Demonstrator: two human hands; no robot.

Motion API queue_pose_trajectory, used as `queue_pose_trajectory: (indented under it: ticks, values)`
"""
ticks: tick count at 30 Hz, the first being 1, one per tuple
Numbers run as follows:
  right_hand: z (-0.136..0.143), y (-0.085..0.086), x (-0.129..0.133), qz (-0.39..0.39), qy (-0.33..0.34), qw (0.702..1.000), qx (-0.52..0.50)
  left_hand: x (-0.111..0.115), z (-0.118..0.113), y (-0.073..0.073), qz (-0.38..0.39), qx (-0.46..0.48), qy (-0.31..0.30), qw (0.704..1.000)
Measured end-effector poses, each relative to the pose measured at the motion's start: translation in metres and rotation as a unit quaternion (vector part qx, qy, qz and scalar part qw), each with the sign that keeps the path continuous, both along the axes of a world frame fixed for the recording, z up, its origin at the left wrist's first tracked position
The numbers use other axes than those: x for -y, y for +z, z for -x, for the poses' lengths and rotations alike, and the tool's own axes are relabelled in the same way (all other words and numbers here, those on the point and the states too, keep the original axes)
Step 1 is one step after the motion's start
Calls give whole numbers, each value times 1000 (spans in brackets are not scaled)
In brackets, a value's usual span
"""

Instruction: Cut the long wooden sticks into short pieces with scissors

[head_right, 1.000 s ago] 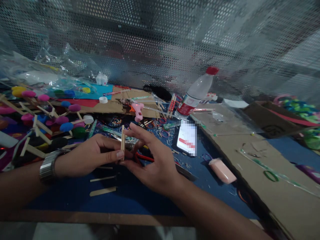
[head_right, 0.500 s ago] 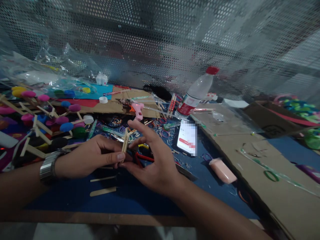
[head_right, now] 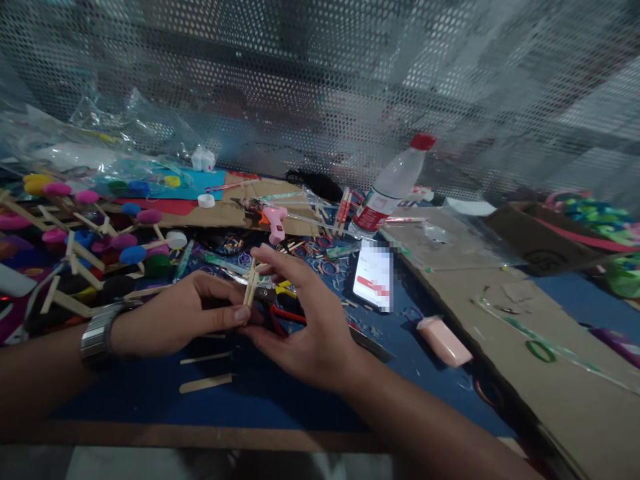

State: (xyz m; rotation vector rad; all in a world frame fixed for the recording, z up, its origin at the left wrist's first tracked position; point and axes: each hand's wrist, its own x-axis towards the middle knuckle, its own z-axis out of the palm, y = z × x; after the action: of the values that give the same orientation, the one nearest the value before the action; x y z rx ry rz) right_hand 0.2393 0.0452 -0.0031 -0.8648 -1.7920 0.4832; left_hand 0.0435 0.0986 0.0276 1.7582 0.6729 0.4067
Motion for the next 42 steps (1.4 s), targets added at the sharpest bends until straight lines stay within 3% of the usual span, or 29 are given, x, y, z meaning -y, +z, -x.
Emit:
queue_pose_trajectory:
  ticks: [10,23,34,42]
  values:
    - [-1,0,-1,-65,-6,998,5,1,0,-3,31,32,-5,999]
    - [2,0,3,-65,-27,997,-15,0,0,-1,33,27,-29,999]
    - [0,-1,3,18,46,999,-5,2,0,-2,52,15,-5,999]
    - [1,2,5,48,44,998,-3,1,0,-2,41,-1,8,999]
